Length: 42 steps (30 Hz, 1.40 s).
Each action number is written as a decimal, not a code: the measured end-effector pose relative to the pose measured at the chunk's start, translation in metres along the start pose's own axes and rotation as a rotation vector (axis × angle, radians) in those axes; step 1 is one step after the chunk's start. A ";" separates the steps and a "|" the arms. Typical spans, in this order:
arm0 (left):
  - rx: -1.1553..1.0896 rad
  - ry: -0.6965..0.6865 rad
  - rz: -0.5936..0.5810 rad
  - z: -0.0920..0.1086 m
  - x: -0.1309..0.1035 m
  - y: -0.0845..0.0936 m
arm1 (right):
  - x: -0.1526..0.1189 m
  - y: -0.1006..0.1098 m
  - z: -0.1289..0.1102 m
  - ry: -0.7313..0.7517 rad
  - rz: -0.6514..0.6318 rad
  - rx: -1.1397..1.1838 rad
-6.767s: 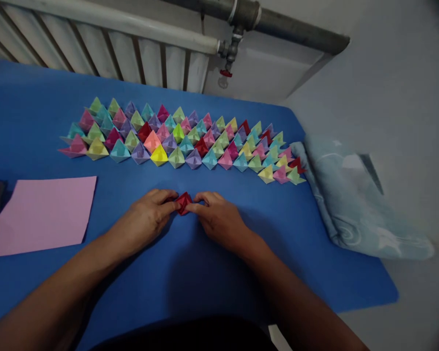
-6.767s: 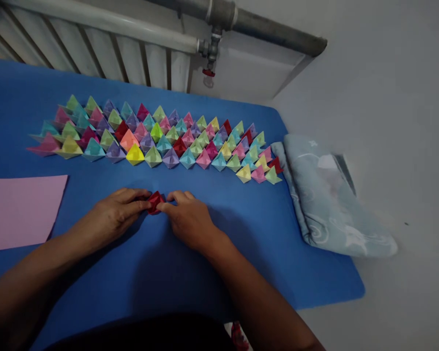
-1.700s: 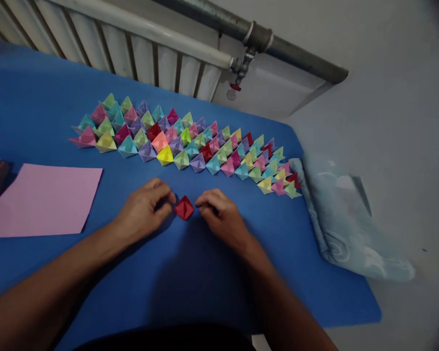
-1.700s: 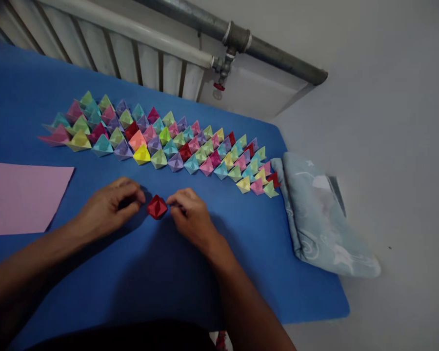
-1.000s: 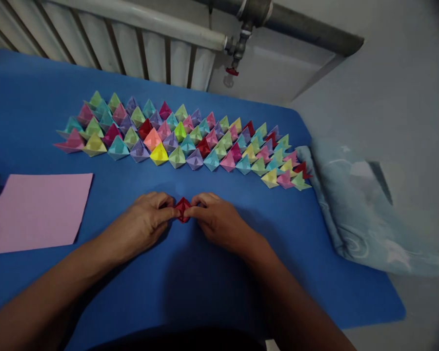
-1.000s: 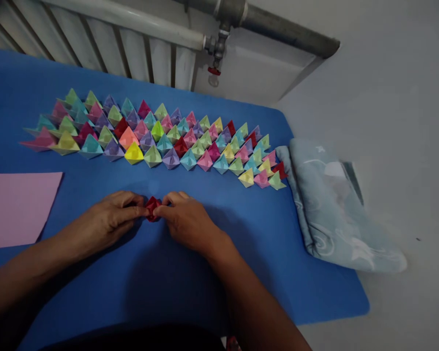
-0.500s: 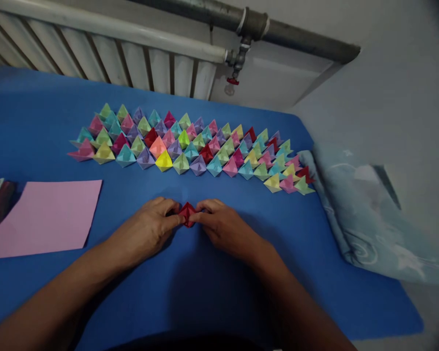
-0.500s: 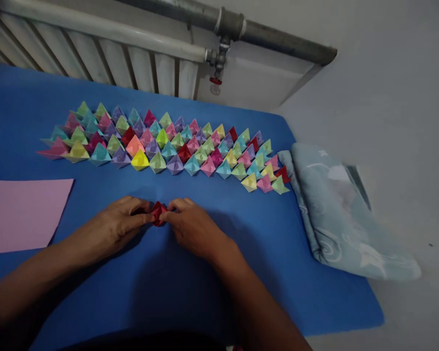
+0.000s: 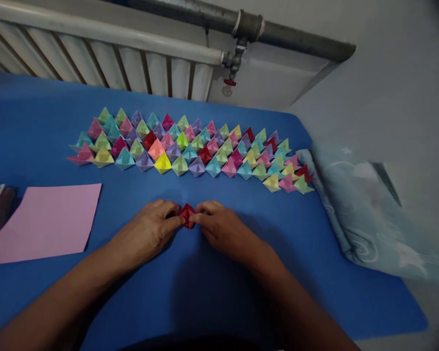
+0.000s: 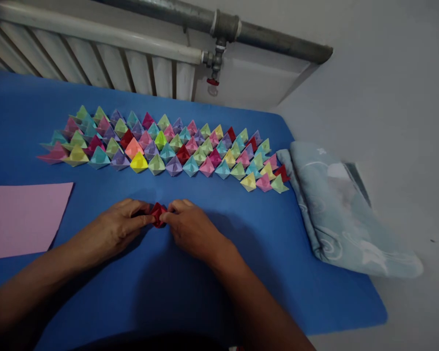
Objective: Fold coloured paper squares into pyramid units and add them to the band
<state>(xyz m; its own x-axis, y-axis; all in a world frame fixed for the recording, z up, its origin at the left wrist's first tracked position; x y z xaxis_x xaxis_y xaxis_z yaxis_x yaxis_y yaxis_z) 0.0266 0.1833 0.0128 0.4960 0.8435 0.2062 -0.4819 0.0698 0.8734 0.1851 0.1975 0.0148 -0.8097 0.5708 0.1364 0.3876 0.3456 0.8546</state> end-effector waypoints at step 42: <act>0.041 0.054 0.099 -0.005 0.003 0.004 | -0.001 0.003 0.000 -0.100 0.136 -0.015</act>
<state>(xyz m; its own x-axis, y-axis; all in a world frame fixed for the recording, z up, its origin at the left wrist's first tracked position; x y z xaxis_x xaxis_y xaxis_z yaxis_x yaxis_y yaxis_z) 0.0227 0.1883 0.0150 0.4071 0.8727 0.2697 -0.4964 -0.0365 0.8673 0.1872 0.1974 0.0174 -0.7018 0.6832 0.2018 0.4838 0.2491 0.8390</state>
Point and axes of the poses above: each hand's wrist, its own x-axis towards the middle knuckle, its own y-axis out of the back of the hand, z = x × y, the point moved 5 cm from there along x, towards the middle knuckle, and after that the axes turned 11 degrees about y, right-handed, at the moved point
